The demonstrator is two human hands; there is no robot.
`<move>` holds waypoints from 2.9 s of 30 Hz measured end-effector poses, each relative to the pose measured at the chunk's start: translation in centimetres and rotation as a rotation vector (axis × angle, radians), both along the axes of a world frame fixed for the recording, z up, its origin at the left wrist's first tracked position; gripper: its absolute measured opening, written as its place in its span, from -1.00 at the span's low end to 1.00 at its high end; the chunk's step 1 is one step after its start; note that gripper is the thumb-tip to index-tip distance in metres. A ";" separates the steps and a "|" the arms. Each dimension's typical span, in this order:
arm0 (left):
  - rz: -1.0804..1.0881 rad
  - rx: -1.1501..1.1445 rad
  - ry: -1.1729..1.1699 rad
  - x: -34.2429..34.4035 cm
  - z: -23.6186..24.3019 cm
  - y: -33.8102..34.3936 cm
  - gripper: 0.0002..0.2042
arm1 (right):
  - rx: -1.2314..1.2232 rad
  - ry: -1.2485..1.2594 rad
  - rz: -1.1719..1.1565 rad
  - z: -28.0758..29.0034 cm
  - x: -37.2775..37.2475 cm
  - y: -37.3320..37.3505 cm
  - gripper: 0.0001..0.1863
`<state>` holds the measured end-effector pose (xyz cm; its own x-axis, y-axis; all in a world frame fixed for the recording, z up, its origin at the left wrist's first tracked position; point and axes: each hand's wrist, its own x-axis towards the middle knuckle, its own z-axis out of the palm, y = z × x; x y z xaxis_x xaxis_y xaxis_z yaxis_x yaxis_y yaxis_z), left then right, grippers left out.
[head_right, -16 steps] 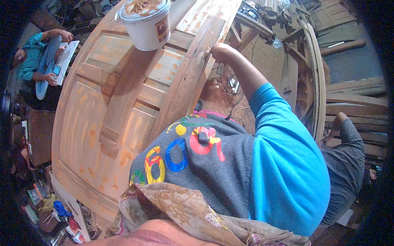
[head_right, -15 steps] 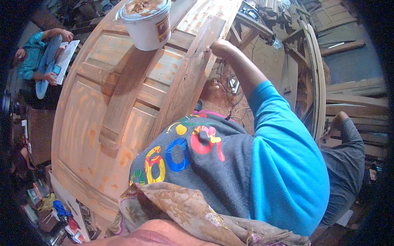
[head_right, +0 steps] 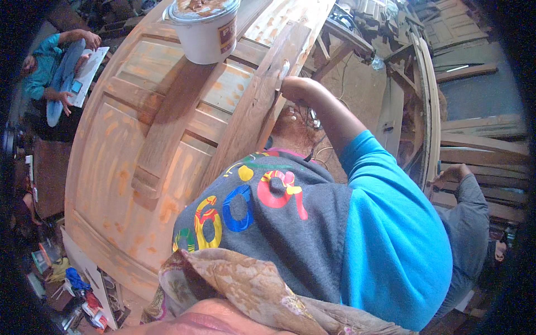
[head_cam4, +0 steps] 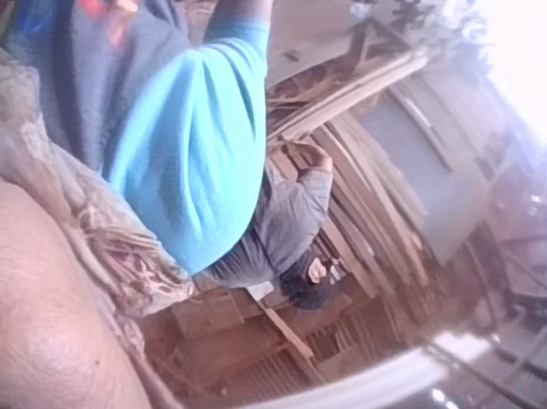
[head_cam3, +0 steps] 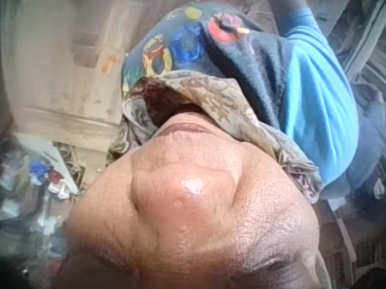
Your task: The person applies a wood finish to a long wooden molding using a small brush, repeatedly dipping the brush into a container of finish and spreading it along the molding's surface. The person repositions the molding on the workbench to reach different sections.
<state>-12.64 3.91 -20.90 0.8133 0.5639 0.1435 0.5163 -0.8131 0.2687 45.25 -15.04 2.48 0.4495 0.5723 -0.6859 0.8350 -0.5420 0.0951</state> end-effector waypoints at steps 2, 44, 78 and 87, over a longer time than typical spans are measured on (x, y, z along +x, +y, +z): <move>0.008 0.006 -0.002 -0.2 -0.5 -0.3 -0.53 | -0.188 -0.045 0.448 1.3 2.8 0.8 -0.74; -0.040 -0.015 0.073 -0.9 -1.1 -1.0 -0.50 | 0.253 -0.025 -0.543 1.9 -13.4 3.5 -0.75; -0.005 -0.003 0.094 -0.1 0.2 -0.4 -0.48 | 0.613 0.157 -0.593 3.1 -2.2 -2.2 -0.57; -0.149 0.340 -0.186 0.0 -2.4 0.1 -0.42 | 0.693 0.264 -0.742 1.6 -1.3 -1.6 -0.58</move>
